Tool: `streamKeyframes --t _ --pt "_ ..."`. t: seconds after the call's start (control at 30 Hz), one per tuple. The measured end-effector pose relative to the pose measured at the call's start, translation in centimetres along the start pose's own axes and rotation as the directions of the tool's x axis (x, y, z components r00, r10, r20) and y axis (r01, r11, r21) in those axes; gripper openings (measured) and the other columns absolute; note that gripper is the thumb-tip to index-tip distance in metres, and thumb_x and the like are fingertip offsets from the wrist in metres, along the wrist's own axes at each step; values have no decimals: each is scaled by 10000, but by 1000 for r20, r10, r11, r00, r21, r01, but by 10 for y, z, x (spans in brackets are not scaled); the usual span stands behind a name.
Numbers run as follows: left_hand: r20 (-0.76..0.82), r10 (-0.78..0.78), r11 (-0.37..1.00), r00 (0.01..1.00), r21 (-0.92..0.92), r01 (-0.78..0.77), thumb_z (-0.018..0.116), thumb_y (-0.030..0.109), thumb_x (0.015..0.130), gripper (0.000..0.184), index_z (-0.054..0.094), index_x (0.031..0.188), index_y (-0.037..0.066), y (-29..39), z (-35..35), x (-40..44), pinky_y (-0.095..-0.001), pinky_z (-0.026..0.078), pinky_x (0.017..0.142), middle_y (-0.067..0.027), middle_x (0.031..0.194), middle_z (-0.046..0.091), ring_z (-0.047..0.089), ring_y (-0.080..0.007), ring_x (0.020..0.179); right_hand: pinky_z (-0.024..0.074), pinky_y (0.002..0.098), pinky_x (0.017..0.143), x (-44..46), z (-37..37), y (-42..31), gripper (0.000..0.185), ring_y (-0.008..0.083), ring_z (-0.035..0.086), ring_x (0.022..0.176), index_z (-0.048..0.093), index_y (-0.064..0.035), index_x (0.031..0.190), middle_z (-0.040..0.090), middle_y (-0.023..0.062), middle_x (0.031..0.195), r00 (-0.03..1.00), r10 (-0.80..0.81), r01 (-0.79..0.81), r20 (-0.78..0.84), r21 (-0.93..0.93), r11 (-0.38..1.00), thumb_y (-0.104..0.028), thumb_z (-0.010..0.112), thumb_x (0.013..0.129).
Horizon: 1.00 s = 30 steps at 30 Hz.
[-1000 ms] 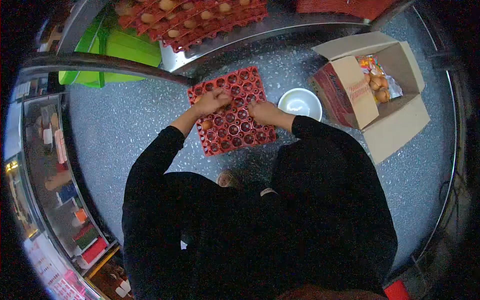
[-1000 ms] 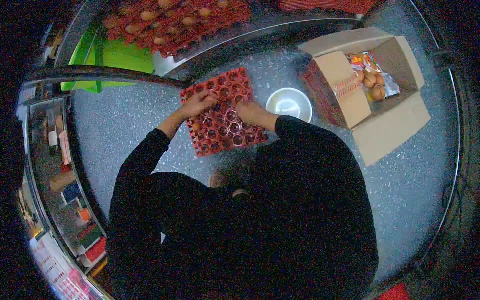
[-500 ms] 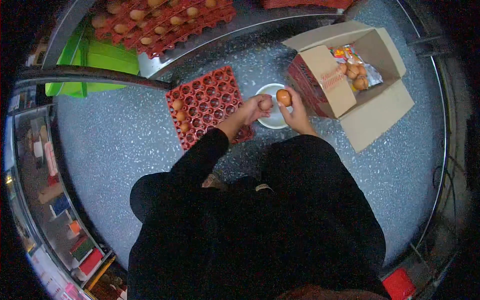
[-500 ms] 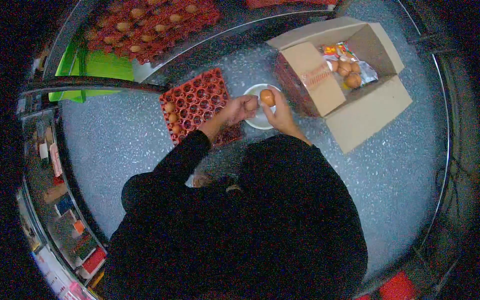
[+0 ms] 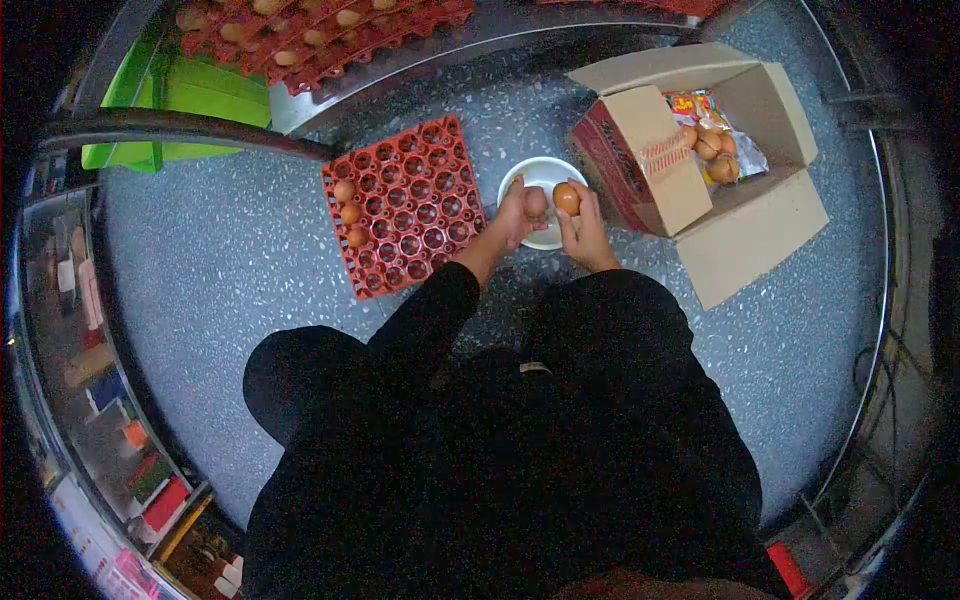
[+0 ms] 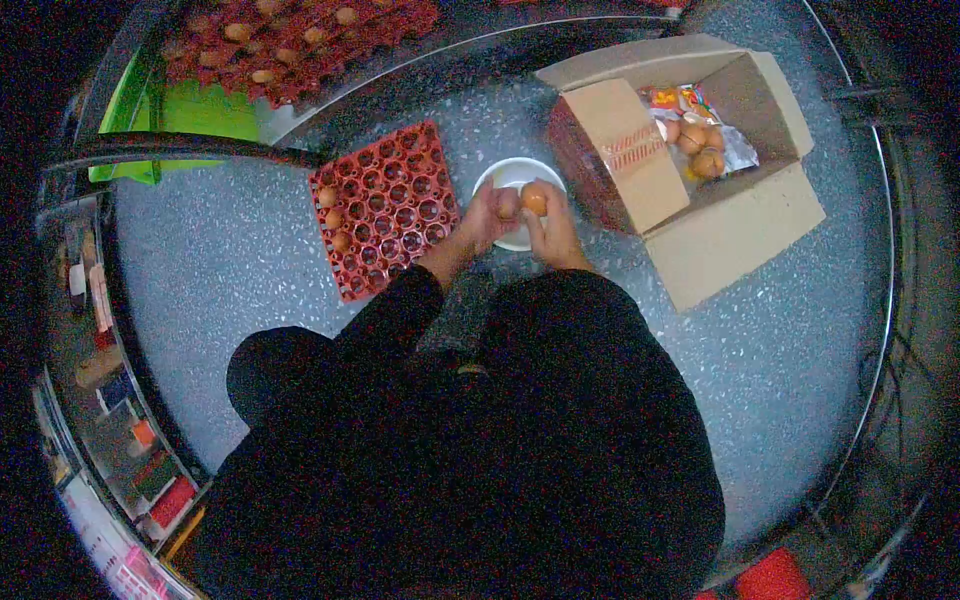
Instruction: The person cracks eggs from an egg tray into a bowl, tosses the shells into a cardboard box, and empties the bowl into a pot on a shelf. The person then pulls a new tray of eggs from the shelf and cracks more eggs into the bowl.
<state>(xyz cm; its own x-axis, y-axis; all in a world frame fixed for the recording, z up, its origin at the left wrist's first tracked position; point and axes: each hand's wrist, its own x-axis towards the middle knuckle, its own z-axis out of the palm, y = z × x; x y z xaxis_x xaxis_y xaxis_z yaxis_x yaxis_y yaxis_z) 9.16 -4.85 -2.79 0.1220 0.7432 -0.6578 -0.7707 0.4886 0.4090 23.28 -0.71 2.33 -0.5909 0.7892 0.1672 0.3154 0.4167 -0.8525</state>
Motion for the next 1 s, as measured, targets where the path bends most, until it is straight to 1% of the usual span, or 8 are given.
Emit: streamKeyframes --t 0.23,0.3,0.33,0.4,0.6,0.7,0.8,1.0 --pt "52 6 1000 999 26 -7 285 457 849 485 448 1029 37 5 11 -8 -331 439 714 -24 773 493 488 -167 721 324 336 898 -3 10 19 380 303 436 1023 353 31 1141 428 183 1091 998 -13 10 68 42 999 -100 466 803" --pt "75 16 995 997 101 -24 308 428 849 452 456 1021 37 4 -4 1 -312 440 709 -11 753 481 483 -150 704 354 348 884 4 6 25 367 251 451 1002 383 26 1118 443 143 1082 937 314 -349 152 401 847 -126 487 800" --pt "164 11 993 986 110 -29 340 377 848 396 464 1021 43 3 -13 6 -297 441 702 -12 788 496 495 -142 724 354 348 884 4 5 31 367 251 451 1002 383 26 1118 443 143 1082 937 315 -349 151 399 848 -126 487 800" --pt "255 5 992 967 121 -37 373 327 847 342 472 1021 50 1 -24 17 -281 442 695 -12 823 511 506 -134 745 443 335 785 5 5 44 352 196 494 922 445 -3 1074 484 106 1018 761 462 -562 455 819 119 -179 534 783" --pt "173 -12 968 985 248 -31 504 174 791 295 439 1057 65 13 -8 -5 -261 457 655 -26 841 536 527 -124 715 487 257 523 12 4 48 347 123 546 674 527 -16 996 552 41 786 651 622 -750 435 239 617 -260 584 757" --pt "121 54 976 991 205 -78 491 209 816 321 476 1109 78 18 -3 -12 -235 423 735 -18 936 560 526 -133 859 464 236 508 17 -4 37 376 99 537 642 525 -12 1025 558 15 749 721 553 -680 418 274 680 -257 598 749" --pt "41 49 878 998 474 -62 587 190 752 336 516 1041 34 26 -4 -13 -243 449 718 -37 955 562 549 -131 824 434 203 508 19 -7 48 387 79 527 634 528 -19 1048 568 13 747 767 458 -609 450 286 740 -242 607 741" --pt "244 128 778 961 577 -250 634 146 713 378 537 1050 6 18 -23 3 -240 425 755 -38 927 587 545 -119 839 441 213 567 22 -5 51 336 74 528 665 565 11 988 587 28 771 786 374 -512 492 178 840 -197 598 726"
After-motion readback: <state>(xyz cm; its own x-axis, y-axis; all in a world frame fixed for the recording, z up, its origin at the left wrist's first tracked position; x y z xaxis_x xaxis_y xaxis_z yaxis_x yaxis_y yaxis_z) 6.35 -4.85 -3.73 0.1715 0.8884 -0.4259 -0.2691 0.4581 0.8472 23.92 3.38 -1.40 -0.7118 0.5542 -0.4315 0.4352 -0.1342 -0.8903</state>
